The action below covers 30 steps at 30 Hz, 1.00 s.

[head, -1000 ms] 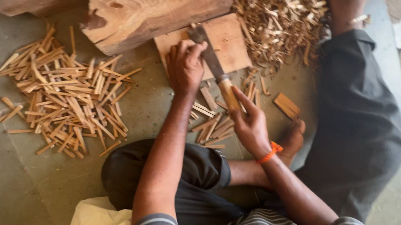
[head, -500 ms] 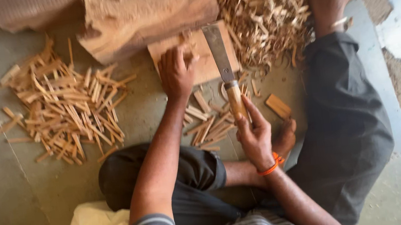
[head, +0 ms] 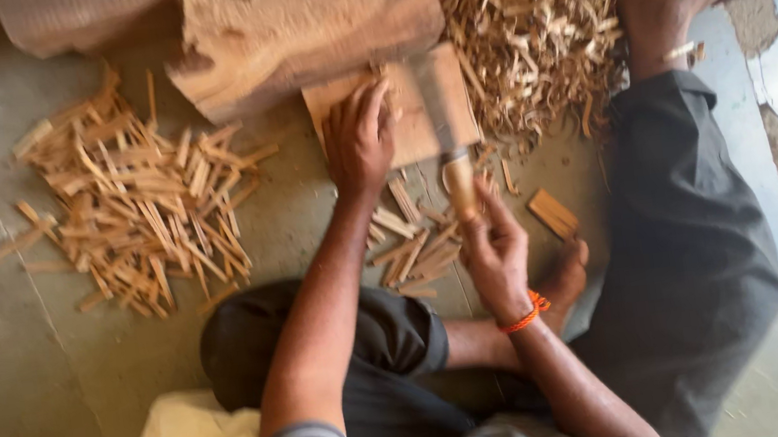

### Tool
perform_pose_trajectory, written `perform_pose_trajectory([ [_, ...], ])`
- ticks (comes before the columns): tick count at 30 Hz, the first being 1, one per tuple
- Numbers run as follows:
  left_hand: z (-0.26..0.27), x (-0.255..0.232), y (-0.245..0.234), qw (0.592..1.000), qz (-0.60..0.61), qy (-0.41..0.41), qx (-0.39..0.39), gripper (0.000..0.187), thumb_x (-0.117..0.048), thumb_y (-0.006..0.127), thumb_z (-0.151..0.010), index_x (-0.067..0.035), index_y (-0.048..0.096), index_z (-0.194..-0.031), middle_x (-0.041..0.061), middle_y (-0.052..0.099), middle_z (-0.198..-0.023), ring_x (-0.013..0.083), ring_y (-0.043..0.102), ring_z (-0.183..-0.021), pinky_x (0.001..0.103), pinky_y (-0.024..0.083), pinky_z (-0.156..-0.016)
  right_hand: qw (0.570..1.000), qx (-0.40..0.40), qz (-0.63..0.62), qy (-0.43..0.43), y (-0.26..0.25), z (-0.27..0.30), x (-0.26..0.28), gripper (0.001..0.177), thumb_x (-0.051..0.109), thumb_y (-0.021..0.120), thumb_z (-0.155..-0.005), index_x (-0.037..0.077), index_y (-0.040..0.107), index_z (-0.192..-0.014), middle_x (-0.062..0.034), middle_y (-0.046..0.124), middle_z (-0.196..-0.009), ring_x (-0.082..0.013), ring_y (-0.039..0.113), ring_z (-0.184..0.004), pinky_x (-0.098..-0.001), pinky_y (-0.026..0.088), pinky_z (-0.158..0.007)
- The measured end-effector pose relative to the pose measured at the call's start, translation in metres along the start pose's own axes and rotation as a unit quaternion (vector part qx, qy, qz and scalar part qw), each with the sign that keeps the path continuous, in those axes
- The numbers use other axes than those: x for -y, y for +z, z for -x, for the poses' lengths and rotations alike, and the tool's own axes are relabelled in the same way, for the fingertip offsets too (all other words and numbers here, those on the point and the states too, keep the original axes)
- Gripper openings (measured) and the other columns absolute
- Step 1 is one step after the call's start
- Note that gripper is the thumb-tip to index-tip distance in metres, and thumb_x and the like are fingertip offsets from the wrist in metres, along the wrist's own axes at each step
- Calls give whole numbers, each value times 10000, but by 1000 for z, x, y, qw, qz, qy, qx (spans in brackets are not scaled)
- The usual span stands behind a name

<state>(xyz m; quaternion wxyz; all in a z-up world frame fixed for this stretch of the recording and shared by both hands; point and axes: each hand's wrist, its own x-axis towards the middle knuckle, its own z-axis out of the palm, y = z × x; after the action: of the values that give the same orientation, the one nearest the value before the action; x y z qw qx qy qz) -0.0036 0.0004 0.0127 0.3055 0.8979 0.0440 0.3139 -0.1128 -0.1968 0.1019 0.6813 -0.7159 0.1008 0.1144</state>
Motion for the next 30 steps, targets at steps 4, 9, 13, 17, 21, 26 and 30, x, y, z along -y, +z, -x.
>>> perform_pose_trajectory([
  [4, 3, 16, 21, 999, 0, -24, 31, 315, -262, 885, -839, -120, 737, -1078, 39, 720, -1163, 207, 622, -1063, 373, 481, -945, 1000, 6, -3, 2, -26, 11, -2, 540, 140, 563, -1025, 67, 442, -1546, 19, 611, -853, -20, 489, -585, -191, 416, -485],
  [9, 11, 27, 28, 1000, 8, -5, 26, 302, -200, 872, -821, -115, 742, -1079, 38, 737, -1131, 195, 629, -1050, 374, 496, -946, 998, 29, 36, 48, -36, 19, -2, 526, 154, 586, -1012, 68, 492, -1522, 4, 615, -795, -26, 482, -553, -193, 397, -471],
  [13, 8, 27, 28, 1000, -1, -6, 25, 333, -115, 836, -849, -112, 735, -1167, 25, 709, -1129, 188, 623, -1033, 364, 494, -946, 993, 55, 86, 65, -39, 28, 6, 530, 164, 606, -998, 83, 510, -1514, 12, 610, -778, -17, 477, -544, -195, 392, -472],
  [17, 7, 11, 11, 998, -31, -29, 38, 382, -41, 818, -797, -229, 753, -1123, -7, 641, -1044, 206, 611, -1001, 378, 480, -883, 988, 52, 128, 74, -34, 31, 12, 527, 156, 610, -988, 86, 539, -1505, 13, 628, -809, -18, 439, -557, -202, 350, -485],
  [21, 4, 5, 6, 999, -26, -26, 27, 424, -52, 836, -791, -294, 723, -1120, -29, 587, -1004, 194, 591, -968, 381, 475, -867, 979, 48, 197, -34, -15, 7, 2, 504, 160, 615, -1005, 42, 548, -1490, -12, 704, -959, -19, 539, -714, -209, 471, -607],
  [26, 6, 8, 11, 999, -35, -26, 13, 436, 0, 818, -790, -248, 760, -1144, -10, 627, -997, 189, 608, -946, 377, 483, -845, 981, 38, 173, -77, 14, -24, -9, 479, 191, 625, -1038, 34, 549, -1484, -41, 717, -1045, -33, 575, -769, -218, 500, -656],
  [30, 7, 7, 7, 998, 43, 1, -49, 319, -140, 865, -842, -143, 727, -1130, 35, 689, -1083, 207, 629, -1023, 403, 513, -904, 1000, 16, 17, 11, -1, -10, -10, 515, 192, 575, -1024, 66, 498, -1517, -17, 657, -882, -42, 484, -582, -209, 408, -487],
])
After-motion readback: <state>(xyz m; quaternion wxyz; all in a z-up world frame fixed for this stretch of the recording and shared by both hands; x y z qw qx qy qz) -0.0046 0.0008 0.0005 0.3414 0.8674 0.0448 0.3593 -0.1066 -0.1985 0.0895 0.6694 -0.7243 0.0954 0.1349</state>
